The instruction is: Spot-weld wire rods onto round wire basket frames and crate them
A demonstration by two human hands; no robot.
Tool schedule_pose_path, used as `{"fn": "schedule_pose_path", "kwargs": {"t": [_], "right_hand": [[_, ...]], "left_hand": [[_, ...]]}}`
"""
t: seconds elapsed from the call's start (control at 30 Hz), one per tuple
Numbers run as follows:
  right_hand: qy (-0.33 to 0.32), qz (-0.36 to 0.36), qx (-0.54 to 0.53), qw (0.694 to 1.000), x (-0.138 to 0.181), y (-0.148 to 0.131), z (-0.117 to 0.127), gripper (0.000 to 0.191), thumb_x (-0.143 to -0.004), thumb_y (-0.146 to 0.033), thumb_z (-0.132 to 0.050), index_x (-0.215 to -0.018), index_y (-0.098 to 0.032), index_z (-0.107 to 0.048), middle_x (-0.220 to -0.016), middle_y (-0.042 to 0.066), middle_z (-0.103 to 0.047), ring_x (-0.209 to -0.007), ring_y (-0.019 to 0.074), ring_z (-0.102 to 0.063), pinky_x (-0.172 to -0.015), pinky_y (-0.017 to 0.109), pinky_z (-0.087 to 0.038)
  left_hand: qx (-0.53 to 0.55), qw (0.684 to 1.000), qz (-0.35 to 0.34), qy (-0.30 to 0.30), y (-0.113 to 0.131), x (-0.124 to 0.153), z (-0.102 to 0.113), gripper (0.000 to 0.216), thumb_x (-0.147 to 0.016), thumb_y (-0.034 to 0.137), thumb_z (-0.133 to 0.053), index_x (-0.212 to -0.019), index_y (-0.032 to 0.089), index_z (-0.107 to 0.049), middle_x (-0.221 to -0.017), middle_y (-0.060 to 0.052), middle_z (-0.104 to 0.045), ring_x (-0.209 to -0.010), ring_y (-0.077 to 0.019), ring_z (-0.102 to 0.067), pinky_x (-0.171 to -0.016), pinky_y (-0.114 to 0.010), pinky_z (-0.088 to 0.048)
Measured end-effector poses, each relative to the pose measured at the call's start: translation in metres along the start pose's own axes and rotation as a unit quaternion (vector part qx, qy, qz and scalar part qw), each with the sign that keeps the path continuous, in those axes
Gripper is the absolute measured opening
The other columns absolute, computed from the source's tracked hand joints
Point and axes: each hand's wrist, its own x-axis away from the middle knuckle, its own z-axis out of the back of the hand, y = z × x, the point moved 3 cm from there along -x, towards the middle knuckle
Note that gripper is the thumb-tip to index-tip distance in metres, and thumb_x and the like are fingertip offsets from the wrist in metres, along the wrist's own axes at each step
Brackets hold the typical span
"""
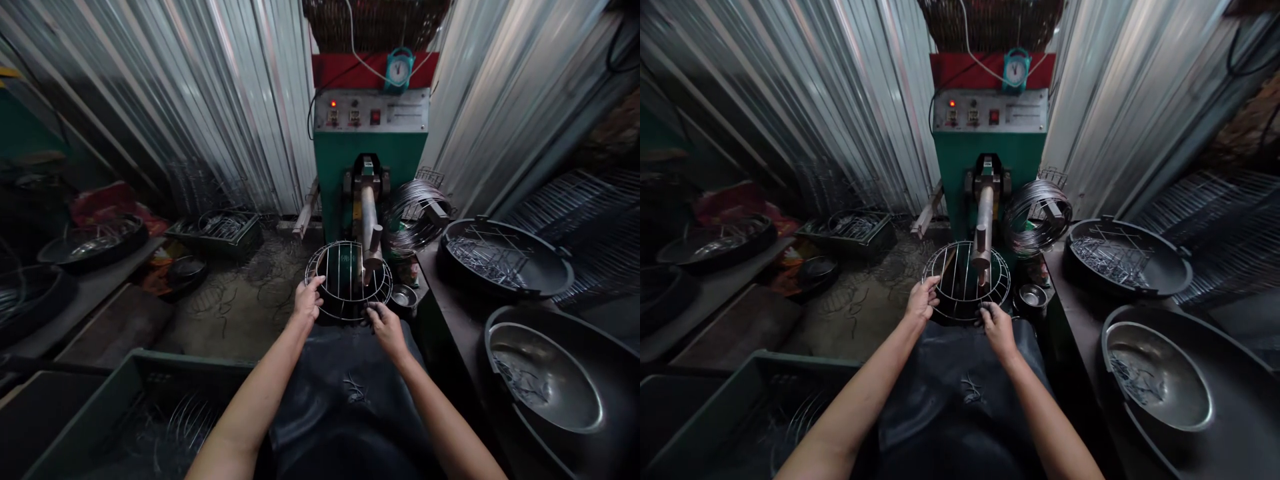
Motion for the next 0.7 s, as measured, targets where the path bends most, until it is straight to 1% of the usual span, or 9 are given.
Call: {"fn": "schedule_pose_path", "kwargs": {"t": [0.1,0.2,0.33,0.7], "right_hand": [[-0.003,0.000,-0.014,1.000,-0.003,-0.001,0.001,0.027,-0.078,-0.042,-0.050,-0.087,-0.018,-0.058,-0.066,0.002,-0.064,-0.053,0.0149,-0.059,-0.043,0.023,-0.040],[-0.002,0.004,-0.020,1.000,-0.006,-0.003,0.001,0.027,-0.078,-0.042,-0.050,-0.086,-0.018,-0.058,-0.070,0.002,-0.064,-0.053,0.0136,-0.059,-0.044,0.022,-0.041],[0.007,0.006,-0.027,1.000,-0.007,-0.003,0.001,0.027,-0.079,-0.041,-0.049,-0.087,-0.017,-0.058,-0.068,0.001,-0.063,-0.052,0.0123,-0.058,-0.049,0.023,-0.043],[-0.002,0.014,-0.040,0.999,-0.016,-0.004,-0.001,0.027,-0.079,-0.041,-0.051,-0.087,-0.017,-0.059,-0.069,0.001,-0.061,-0.054,0.0118,-0.058,-0.054,0.023,-0.045]], "left_hand": [[-0.001,1.000,-0.003,0.005,-0.001,-0.002,0.000,0.044,-0.044,0.030,-0.075,-0.066,0.019,-0.038,-0.048,0.013,-0.027,-0.034,-0.0006,-0.019,-0.034,-0.015,-0.010],[-0.022,1.000,0.000,0.013,-0.003,-0.005,-0.001,0.043,-0.046,0.032,-0.075,-0.067,0.019,-0.040,-0.048,0.012,-0.029,-0.034,-0.0009,-0.022,-0.034,-0.016,-0.011],[-0.027,0.999,0.007,0.022,-0.005,-0.007,-0.001,0.041,-0.047,0.032,-0.075,-0.067,0.019,-0.041,-0.049,0.011,-0.031,-0.035,-0.0013,-0.024,-0.034,-0.016,-0.013],[0.013,0.999,0.023,0.027,-0.004,-0.011,-0.003,0.041,-0.047,0.026,-0.074,-0.065,0.019,-0.038,-0.048,0.012,-0.027,-0.035,-0.0007,-0.019,-0.033,-0.015,-0.010]]}}
